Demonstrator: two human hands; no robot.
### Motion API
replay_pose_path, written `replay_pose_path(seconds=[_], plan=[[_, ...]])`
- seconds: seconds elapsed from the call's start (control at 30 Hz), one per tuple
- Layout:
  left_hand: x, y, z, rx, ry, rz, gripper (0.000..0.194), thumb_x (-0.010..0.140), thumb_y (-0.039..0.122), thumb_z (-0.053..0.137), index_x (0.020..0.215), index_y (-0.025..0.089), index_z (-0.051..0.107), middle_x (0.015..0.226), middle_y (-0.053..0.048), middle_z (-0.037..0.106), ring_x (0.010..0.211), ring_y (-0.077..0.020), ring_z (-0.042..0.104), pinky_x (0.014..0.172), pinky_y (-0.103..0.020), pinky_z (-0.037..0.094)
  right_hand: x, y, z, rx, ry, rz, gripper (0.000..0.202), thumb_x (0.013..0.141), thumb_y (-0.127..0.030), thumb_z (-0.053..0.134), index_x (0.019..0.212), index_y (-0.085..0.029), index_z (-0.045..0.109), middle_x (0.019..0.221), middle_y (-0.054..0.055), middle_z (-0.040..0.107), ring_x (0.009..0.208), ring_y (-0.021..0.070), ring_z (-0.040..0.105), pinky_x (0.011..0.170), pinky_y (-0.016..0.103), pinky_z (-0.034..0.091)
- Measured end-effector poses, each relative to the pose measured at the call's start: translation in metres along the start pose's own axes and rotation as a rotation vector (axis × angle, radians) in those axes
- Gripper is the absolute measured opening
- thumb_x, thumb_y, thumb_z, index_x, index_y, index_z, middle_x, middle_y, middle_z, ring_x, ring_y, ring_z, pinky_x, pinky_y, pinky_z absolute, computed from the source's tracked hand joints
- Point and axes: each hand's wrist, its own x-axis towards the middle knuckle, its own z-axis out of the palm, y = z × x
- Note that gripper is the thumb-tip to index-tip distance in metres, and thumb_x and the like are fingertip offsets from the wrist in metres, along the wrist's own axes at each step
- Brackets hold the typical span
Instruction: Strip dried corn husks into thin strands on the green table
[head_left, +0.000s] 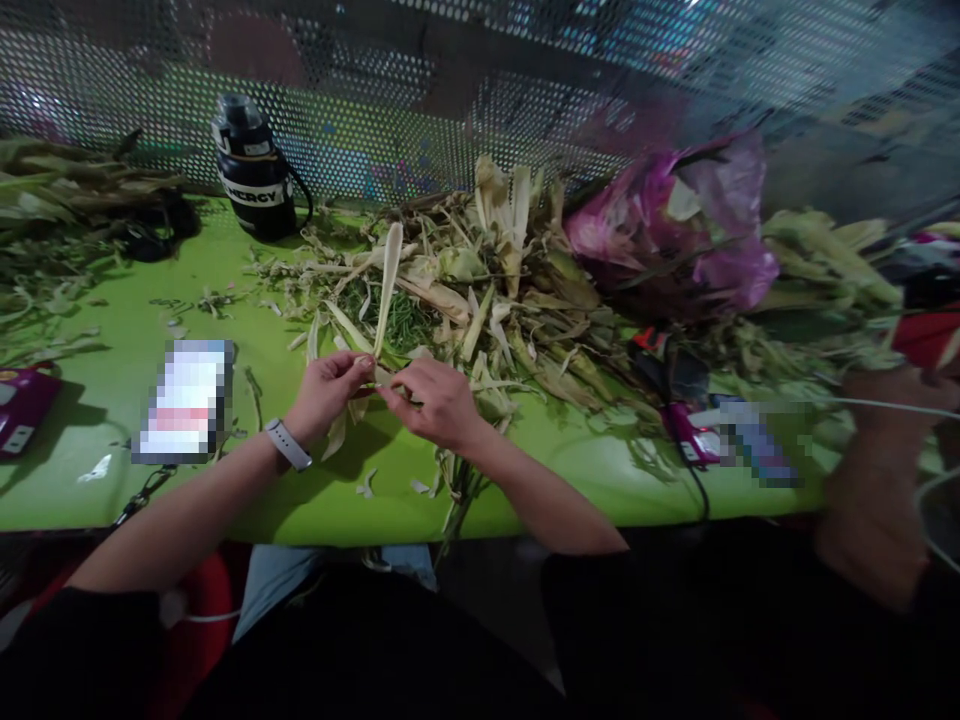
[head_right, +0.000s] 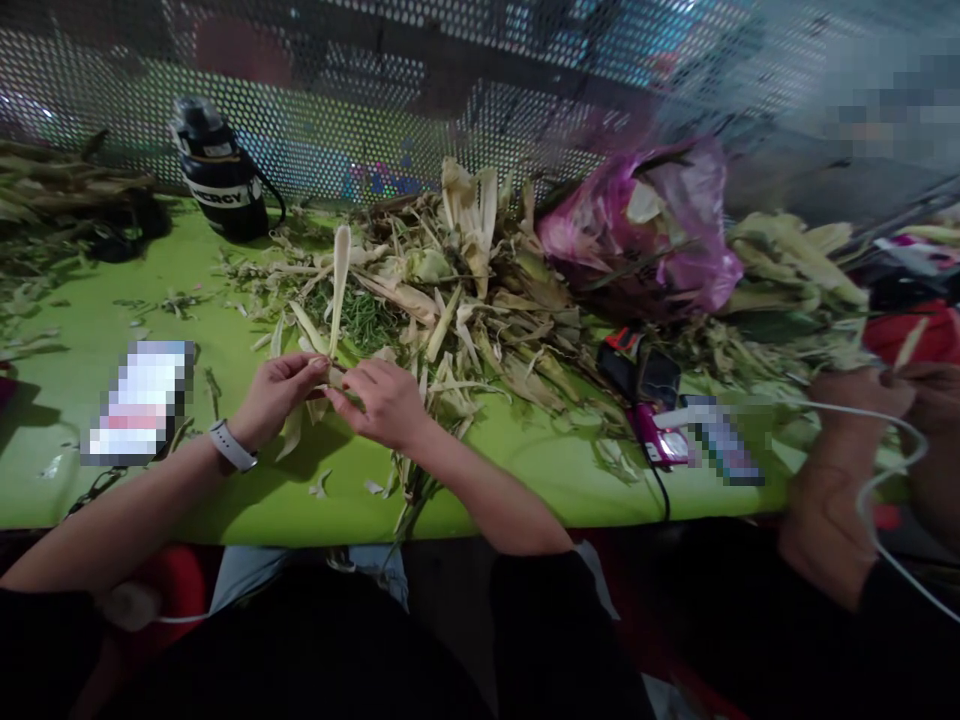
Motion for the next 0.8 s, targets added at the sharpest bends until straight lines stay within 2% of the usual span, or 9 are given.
replay_pose_path(seconds=[0.1,0.2,0.27,0.37,0.5,0.63,0.73,0.8], plan=[[0.001,-0.003,0.001,-0.011,0.030,0.020,0.033,0.072,0.041,0.078,0.085,0.012,0.071,0.083,-0.006,0.071,0.071,-0.0131,0.064,0.069,-0.026,0.054,-0.006,-0.012,0.014,0.032,-0.286,0.108,0.041,0.091,-0.050,0.052,0.069,-0.017,0.062,0.069,0.007,0.065,0.064,0.0163,0.054,0.061,0.030,0.037],[0.002,-0.006,0.002,0.002,0.049,0.027,0.032,0.072,0.042,0.077,0.084,0.012,0.072,0.082,-0.005,0.072,0.068,-0.0117,0.062,0.067,-0.024,0.052,-0.010,-0.020,0.025,0.230,-0.453,0.329,0.044,0.088,-0.057,0.055,0.072,-0.017,0.065,0.065,0.005,0.064,0.058,0.0147,0.053,0.056,0.029,0.036],[0.001,-0.007,0.003,0.027,0.053,0.031,0.031,0.072,0.041,0.077,0.084,0.013,0.073,0.080,-0.005,0.071,0.067,-0.0114,0.061,0.064,-0.023,0.050,-0.011,-0.023,0.030,0.398,-0.456,0.443,0.040,0.086,-0.055,0.059,0.082,-0.016,0.068,0.071,0.005,0.067,0.061,0.0146,0.056,0.057,0.027,0.039],[0.002,-0.008,0.005,0.035,0.048,0.042,0.032,0.072,0.042,0.077,0.086,0.013,0.074,0.079,-0.005,0.072,0.070,-0.0131,0.062,0.066,-0.024,0.051,-0.012,-0.022,0.037,0.652,-0.379,0.524,0.031,0.085,-0.047,0.062,0.089,-0.016,0.067,0.080,0.003,0.069,0.068,0.0134,0.058,0.061,0.025,0.045],[0.000,-0.010,0.007,-0.005,0.049,0.028,0.037,0.069,0.042,0.079,0.090,0.013,0.073,0.081,-0.005,0.072,0.072,-0.0136,0.062,0.067,-0.024,0.051,-0.011,-0.019,0.046,0.958,-0.428,0.677,0.027,0.085,-0.042,0.060,0.089,-0.016,0.060,0.063,-0.004,0.059,0.046,0.0080,0.050,0.044,0.021,0.042],[-0.003,-0.010,0.010,-0.037,0.020,0.015,0.035,0.069,0.043,0.079,0.090,0.015,0.073,0.078,-0.003,0.070,0.066,-0.0112,0.059,0.060,-0.022,0.048,-0.008,-0.021,0.047,1.094,-0.437,0.779,0.025,0.078,-0.038,0.067,0.082,-0.017,0.054,0.056,-0.008,0.054,0.036,0.0068,0.046,0.037,0.020,0.040],[-0.002,-0.009,0.009,0.035,0.030,0.038,0.034,0.071,0.045,0.078,0.087,0.016,0.074,0.071,-0.001,0.068,0.060,-0.0098,0.054,0.056,-0.021,0.043,-0.004,-0.022,0.039,1.111,-0.405,0.804,0.016,0.078,-0.028,0.063,0.072,-0.018,0.052,0.051,-0.008,0.051,0.038,0.0063,0.047,0.037,0.018,0.036],[0.002,-0.010,0.004,0.117,0.051,0.083,0.033,0.071,0.045,0.077,0.087,0.015,0.074,0.073,-0.002,0.068,0.062,-0.0107,0.054,0.058,-0.022,0.044,-0.002,-0.022,0.032,1.079,-0.378,0.794,0.014,0.077,-0.023,0.059,0.066,-0.017,0.051,0.050,-0.008,0.050,0.041,0.0056,0.047,0.039,0.016,0.035]])
